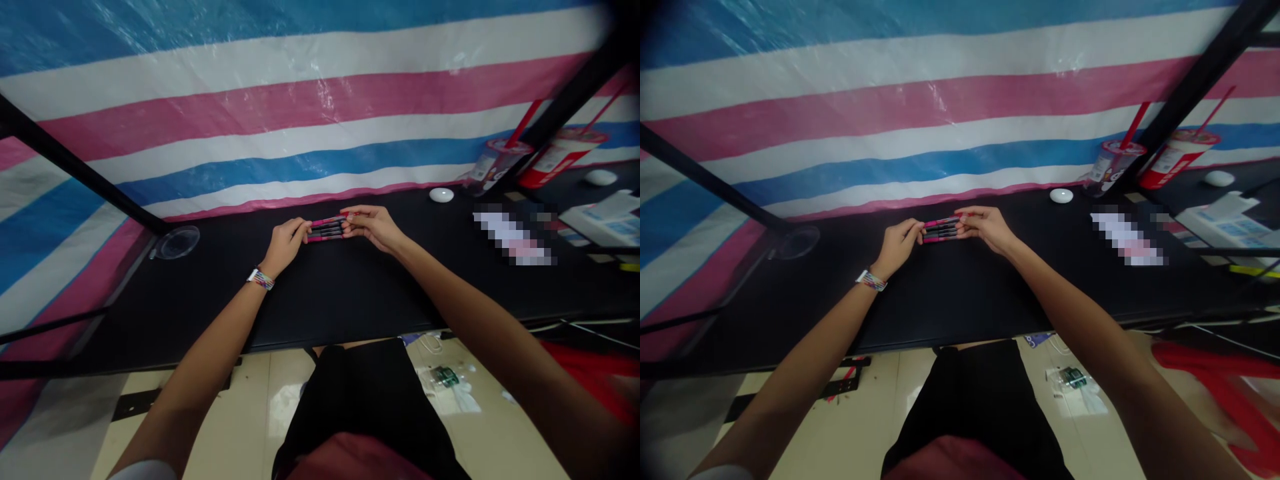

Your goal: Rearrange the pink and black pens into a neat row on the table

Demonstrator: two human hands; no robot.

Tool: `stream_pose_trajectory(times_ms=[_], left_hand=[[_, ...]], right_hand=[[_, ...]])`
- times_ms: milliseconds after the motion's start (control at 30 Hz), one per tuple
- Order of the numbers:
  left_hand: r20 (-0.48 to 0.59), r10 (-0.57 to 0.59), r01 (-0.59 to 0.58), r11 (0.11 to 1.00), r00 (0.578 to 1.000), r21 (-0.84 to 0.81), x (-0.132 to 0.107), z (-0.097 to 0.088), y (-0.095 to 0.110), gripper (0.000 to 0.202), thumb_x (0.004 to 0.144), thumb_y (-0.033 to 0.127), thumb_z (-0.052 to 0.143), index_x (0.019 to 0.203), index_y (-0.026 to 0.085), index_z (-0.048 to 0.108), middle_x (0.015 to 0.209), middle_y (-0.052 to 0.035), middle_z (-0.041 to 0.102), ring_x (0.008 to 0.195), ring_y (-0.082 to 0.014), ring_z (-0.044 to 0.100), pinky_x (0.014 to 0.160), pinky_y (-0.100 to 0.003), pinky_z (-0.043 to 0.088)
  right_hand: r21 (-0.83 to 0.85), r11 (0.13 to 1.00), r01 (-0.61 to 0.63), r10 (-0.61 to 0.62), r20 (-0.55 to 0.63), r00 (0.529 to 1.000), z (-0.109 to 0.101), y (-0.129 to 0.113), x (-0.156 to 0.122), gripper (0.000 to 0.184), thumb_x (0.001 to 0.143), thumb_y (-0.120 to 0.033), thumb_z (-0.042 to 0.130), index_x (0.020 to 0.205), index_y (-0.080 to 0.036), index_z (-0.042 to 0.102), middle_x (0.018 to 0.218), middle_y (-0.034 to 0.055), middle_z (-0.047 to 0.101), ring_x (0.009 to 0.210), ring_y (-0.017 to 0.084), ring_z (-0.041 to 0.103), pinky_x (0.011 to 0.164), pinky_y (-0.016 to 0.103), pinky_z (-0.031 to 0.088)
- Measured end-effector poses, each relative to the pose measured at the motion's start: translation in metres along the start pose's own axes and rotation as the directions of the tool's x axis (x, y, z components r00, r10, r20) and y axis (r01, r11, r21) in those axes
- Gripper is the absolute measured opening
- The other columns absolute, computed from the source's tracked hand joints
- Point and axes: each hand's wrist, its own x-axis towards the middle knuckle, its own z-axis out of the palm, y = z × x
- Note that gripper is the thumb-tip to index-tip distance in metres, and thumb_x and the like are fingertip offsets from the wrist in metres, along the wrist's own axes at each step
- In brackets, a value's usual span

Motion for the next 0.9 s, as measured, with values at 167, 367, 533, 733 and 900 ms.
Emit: stream_pose_trajectory(times_ms=[167,367,533,733,900], left_hand=[[-0.011,-0.066,0.065,0.998,0.998,-0.027,0.000,0.002,0.002,0.038,0.113,0.043,0.055,0.082,0.023,0.066,0.066,0.0014,0.065,0.064,-0.0158,0.062,0.071,-0.030,0.048],[-0.024,-0.164,0.162,0.983,0.986,-0.086,0.001,0.003,0.000,0.060,0.113,0.060,0.046,0.067,0.023,0.055,0.062,0.0006,0.057,0.059,-0.0152,0.055,0.063,-0.031,0.042],[-0.038,-0.156,0.153,0.985,0.987,-0.081,0.001,0.001,-0.002,0.061,0.113,0.061,0.046,0.067,0.022,0.057,0.063,0.0006,0.057,0.061,-0.0153,0.055,0.066,-0.031,0.042],[-0.005,-0.137,0.137,0.989,0.990,-0.049,0.000,0.002,0.002,0.055,0.114,0.054,0.048,0.072,0.022,0.063,0.064,0.0008,0.061,0.062,-0.0151,0.058,0.067,-0.030,0.045],[-0.042,-0.163,0.160,0.985,0.986,-0.069,0.000,0.003,-0.002,0.061,0.113,0.058,0.047,0.066,0.022,0.059,0.061,0.0005,0.058,0.059,-0.0147,0.056,0.064,-0.031,0.044]], right_hand=[[0.026,1.000,-0.003,0.002,0.023,1.000,0.002,0.002,0.000,0.031,0.080,-0.028,0.092,0.108,-0.017,0.086,0.087,0.0073,0.082,0.074,0.018,0.079,0.079,0.035,0.071],[-0.021,0.999,0.048,-0.048,0.003,0.999,0.006,0.002,-0.002,0.026,0.080,-0.033,0.093,0.101,-0.020,0.085,0.087,0.0059,0.081,0.078,0.019,0.079,0.085,0.040,0.072],[0.001,0.999,0.041,-0.041,0.070,0.997,0.009,-0.003,-0.004,0.035,0.080,-0.040,0.096,0.105,-0.019,0.084,0.088,0.0059,0.080,0.079,0.020,0.077,0.077,0.038,0.072],[-0.033,0.997,0.065,-0.066,-0.040,0.997,0.011,0.001,-0.003,0.041,0.083,-0.052,0.092,0.106,-0.020,0.081,0.083,0.0046,0.076,0.070,0.017,0.073,0.065,0.034,0.069],[-0.038,0.997,0.060,-0.062,-0.035,0.997,0.013,0.003,-0.002,0.043,0.076,-0.045,0.097,0.103,-0.020,0.073,0.083,0.0055,0.078,0.071,0.020,0.076,0.068,0.038,0.070]])
